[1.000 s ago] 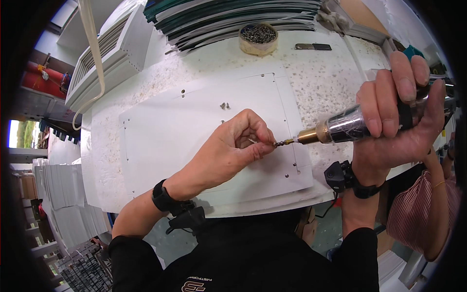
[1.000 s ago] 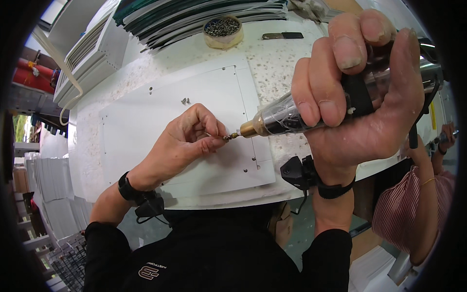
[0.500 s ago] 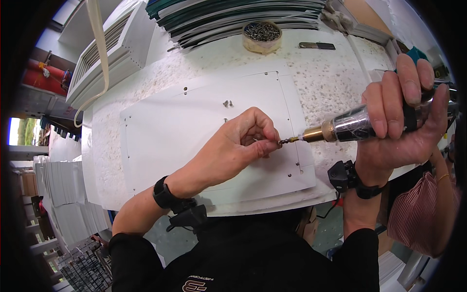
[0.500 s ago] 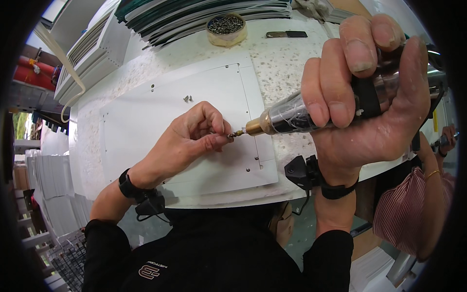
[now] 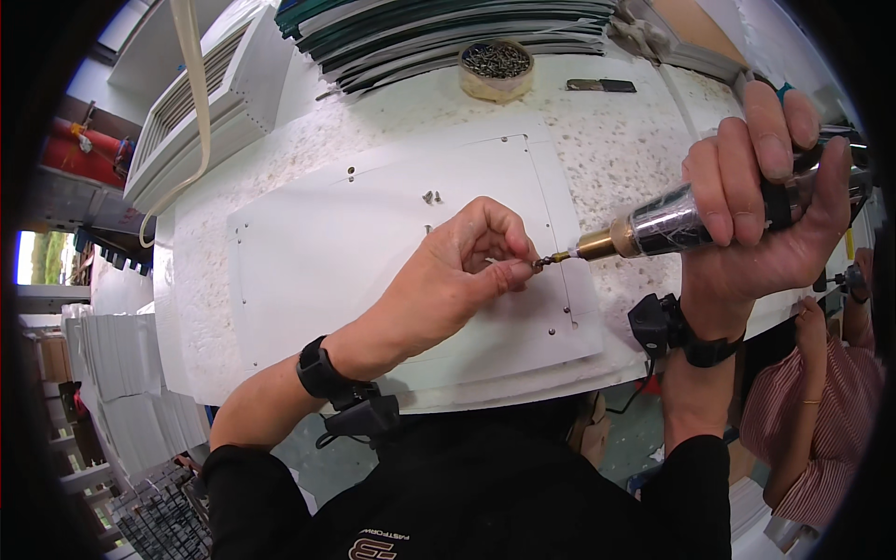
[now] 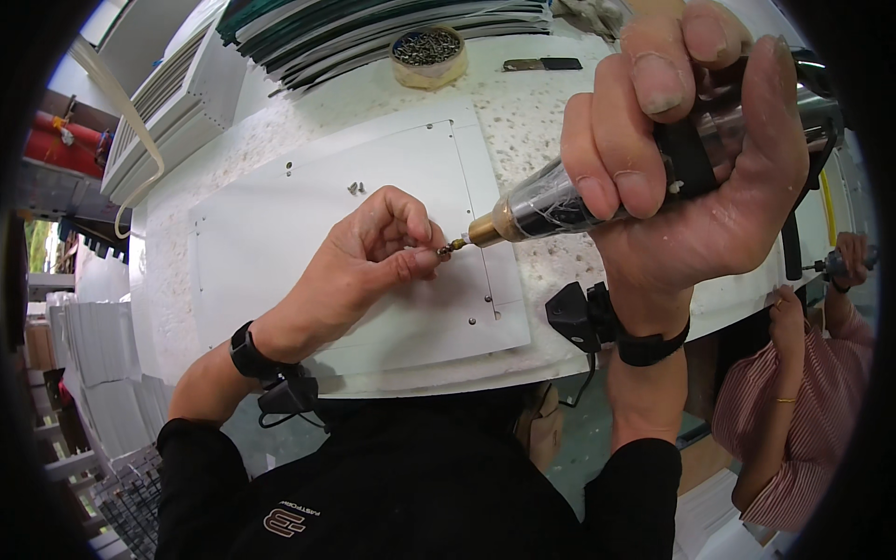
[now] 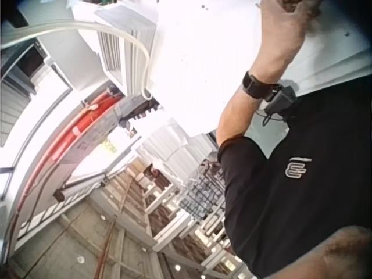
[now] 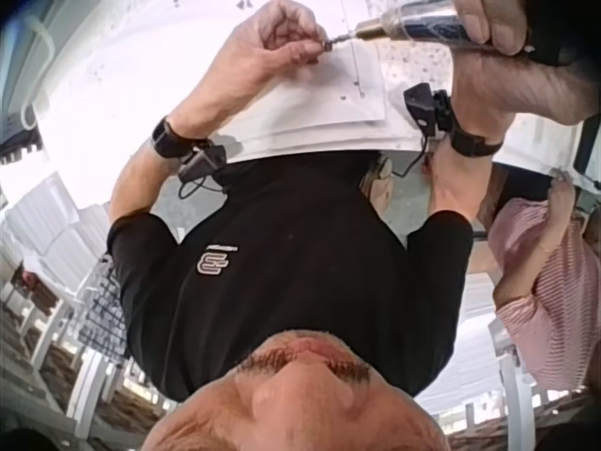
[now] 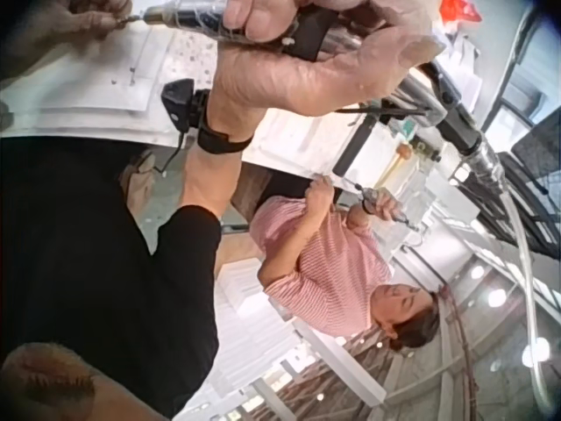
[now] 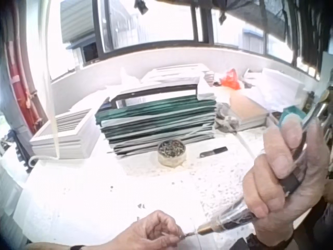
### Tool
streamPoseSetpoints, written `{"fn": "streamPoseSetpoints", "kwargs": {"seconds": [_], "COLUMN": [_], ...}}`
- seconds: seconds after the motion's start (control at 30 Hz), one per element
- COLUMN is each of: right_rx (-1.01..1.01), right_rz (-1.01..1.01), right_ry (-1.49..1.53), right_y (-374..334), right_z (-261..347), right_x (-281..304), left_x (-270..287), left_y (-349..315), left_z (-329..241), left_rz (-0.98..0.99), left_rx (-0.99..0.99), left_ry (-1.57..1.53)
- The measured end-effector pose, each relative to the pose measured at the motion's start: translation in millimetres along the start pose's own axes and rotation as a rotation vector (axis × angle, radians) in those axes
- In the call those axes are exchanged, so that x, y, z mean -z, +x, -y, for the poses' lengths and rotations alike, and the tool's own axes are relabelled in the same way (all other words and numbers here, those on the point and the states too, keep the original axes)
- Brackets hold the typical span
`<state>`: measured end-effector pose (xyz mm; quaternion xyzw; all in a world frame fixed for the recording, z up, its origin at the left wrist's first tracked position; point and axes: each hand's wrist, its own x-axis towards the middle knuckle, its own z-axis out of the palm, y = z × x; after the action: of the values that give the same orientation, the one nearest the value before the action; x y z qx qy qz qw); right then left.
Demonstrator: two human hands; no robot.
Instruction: The person uses a power drill to fasten screws into a white rectangular frame on a workbench. After securing the frame, they pick up a rectangular mirror and place it into the frame. The person then moves the assembled unit to a nearby rack and stacks it with other similar units.
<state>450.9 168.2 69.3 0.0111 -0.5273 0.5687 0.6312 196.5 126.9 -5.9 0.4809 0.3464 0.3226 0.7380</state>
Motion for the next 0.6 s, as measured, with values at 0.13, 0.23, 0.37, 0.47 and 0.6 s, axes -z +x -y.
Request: {"fn": "streamPoseSetpoints", "kwargs": {"seconds": [0.13, 0.23, 0.37, 0.47, 0.6], "right_rx": [-0.019, -0.045, -0.123, -0.143, -0.147], "right_rz": [0.095, 0.177, -0.137, -0.215, -0.157], "right_ry": [-0.089, -0.171, -0.24, -0.338, -0.416], "right_y": [9.9, 20.7, 30.7, 34.9, 37.7], "right_z": [-4.8, -9.1, -24.6, -31.3, -30.9], "right_x": [-4.0, -4.2, -33.7, -47.1, -49.6], "left_x": [-1.1, -4.0, -6.6, -7.3, -9.1], "left_y": [6.2, 14.8, 27.5, 31.6, 33.1], "left_z": [-0.9, -4.9, -8.2, -3.5, -9.6], "left_rz": [-0.067, -0.118, -0.152, -0.157, -0.139], "left_rx": [-0.023, -0.09, -0.19, -0.229, -0.235], "left_ry": [0.14, 0.301, 0.555, 0.631, 0.659]}}
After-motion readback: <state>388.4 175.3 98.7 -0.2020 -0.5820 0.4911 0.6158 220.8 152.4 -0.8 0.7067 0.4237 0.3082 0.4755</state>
